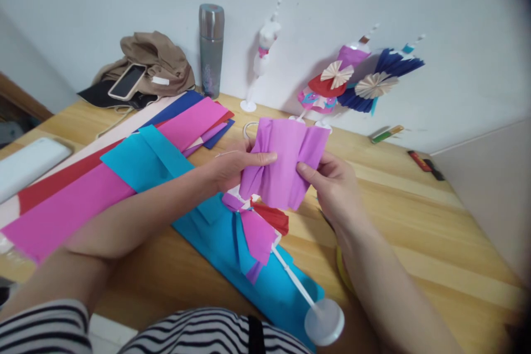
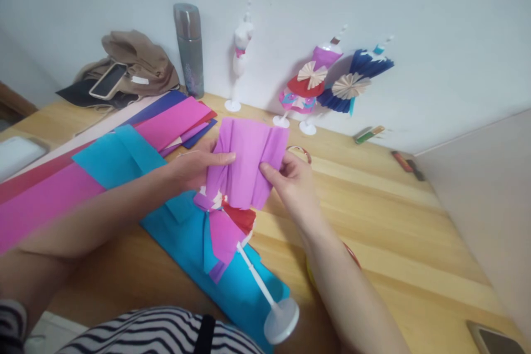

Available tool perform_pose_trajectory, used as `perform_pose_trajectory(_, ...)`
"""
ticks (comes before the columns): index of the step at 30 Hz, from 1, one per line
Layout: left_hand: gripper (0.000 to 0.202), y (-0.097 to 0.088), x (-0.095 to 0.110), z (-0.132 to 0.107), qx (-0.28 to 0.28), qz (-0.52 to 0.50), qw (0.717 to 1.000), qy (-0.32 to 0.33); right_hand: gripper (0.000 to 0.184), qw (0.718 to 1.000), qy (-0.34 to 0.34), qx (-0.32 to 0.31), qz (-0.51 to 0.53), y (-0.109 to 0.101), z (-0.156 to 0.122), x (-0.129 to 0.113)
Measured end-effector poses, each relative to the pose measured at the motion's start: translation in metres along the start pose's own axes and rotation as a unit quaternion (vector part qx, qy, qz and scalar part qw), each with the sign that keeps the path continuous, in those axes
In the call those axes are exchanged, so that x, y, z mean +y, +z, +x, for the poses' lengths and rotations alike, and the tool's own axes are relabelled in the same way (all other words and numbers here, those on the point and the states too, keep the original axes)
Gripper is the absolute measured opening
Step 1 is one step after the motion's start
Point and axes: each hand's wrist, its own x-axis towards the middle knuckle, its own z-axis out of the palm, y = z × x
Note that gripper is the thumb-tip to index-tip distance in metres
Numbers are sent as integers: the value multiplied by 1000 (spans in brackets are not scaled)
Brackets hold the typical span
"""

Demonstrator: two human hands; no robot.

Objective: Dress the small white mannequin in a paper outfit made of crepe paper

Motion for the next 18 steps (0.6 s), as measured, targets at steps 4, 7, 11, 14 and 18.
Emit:
perform_pose_trajectory(4, 55, -1, 1, 1, 18, -16, 1000, -14, 14, 1000, -7, 5, 18, -1, 3, 2)
perform_pose_trajectory(7, 48, -1, 3, -1, 17, -16, 999, -29, 18, 997, 16, 12, 69, 0, 3, -3)
perform_pose_trajectory(11, 38, 1, 3, -3, 8, -3, 1000, -17, 27, 993, 64, -7, 100, 2, 1, -15)
perform_pose_trajectory(14, 38, 2, 1, -3, 13, -5, 1000, 7, 32, 992, 77, -52, 91, 3, -1, -21)
perform_pose_trajectory(18, 32, 0, 0, -2, 65, 1, 997, 32, 38, 994, 49, -60, 70, -1, -2, -21)
